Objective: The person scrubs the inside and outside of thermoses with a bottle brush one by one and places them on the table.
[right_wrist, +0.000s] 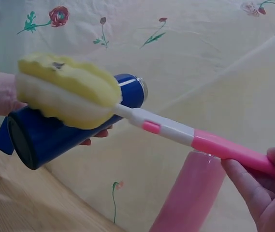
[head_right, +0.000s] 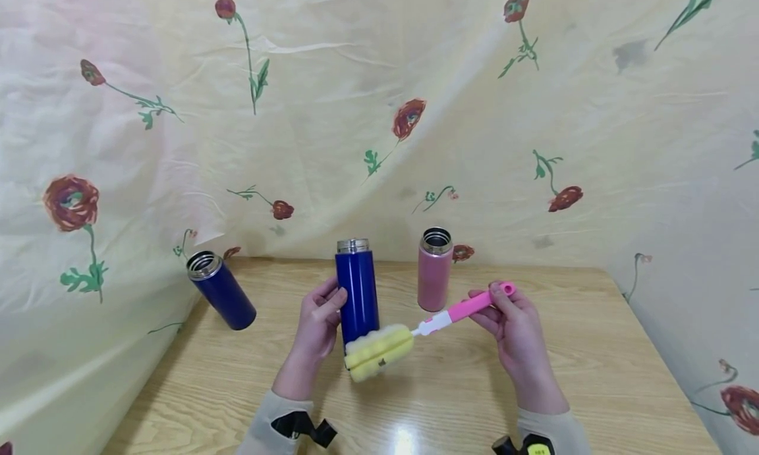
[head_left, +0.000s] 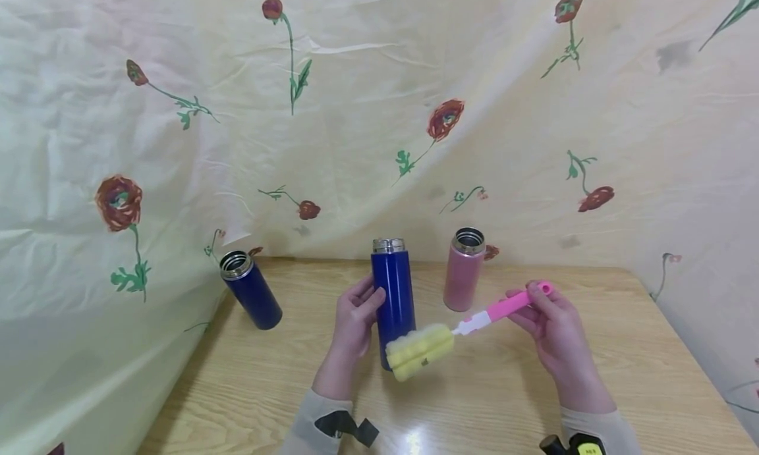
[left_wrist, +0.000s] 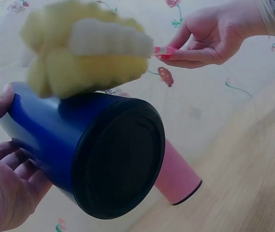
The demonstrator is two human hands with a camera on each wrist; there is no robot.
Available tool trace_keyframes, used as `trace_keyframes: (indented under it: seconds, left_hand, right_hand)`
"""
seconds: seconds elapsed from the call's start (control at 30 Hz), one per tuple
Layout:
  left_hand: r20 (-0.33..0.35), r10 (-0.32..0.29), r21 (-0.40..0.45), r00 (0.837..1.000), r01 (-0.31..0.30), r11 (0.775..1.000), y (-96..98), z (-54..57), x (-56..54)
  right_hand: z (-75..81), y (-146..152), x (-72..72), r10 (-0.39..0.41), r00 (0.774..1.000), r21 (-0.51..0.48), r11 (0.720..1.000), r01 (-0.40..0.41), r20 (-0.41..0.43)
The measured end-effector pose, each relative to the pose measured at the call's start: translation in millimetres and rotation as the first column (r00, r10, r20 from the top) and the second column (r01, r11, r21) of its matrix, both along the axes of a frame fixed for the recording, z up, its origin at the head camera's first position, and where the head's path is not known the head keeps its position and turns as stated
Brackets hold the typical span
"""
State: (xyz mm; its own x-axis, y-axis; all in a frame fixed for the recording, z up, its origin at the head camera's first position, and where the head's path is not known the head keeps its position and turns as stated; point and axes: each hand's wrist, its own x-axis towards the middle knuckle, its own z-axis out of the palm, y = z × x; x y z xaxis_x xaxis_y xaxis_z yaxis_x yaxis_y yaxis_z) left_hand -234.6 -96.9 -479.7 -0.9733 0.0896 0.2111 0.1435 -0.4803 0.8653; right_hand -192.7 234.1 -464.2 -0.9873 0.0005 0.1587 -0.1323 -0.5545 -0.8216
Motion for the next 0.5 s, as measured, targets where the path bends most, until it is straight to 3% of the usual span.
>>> trace_keyframes:
  seconds: [0.33,0.5]
  left_hand:
    - [-0.007,0.004,0.02,1.0,-0.004,1.0,-0.8,-1.2,-1.2]
    - [-0.014,-0.014,0.018,1.0,0.014,1.0,-0.1,-1.8,-0.9]
  right_hand:
    - [-3.3,0.0,-1.1,0.07,0.995,0.127,0.99,-0.061,-0.068]
    - [-2.7,1.1,-0.4,0.039,0.999,0.129,0.991,-0.034,-0.036]
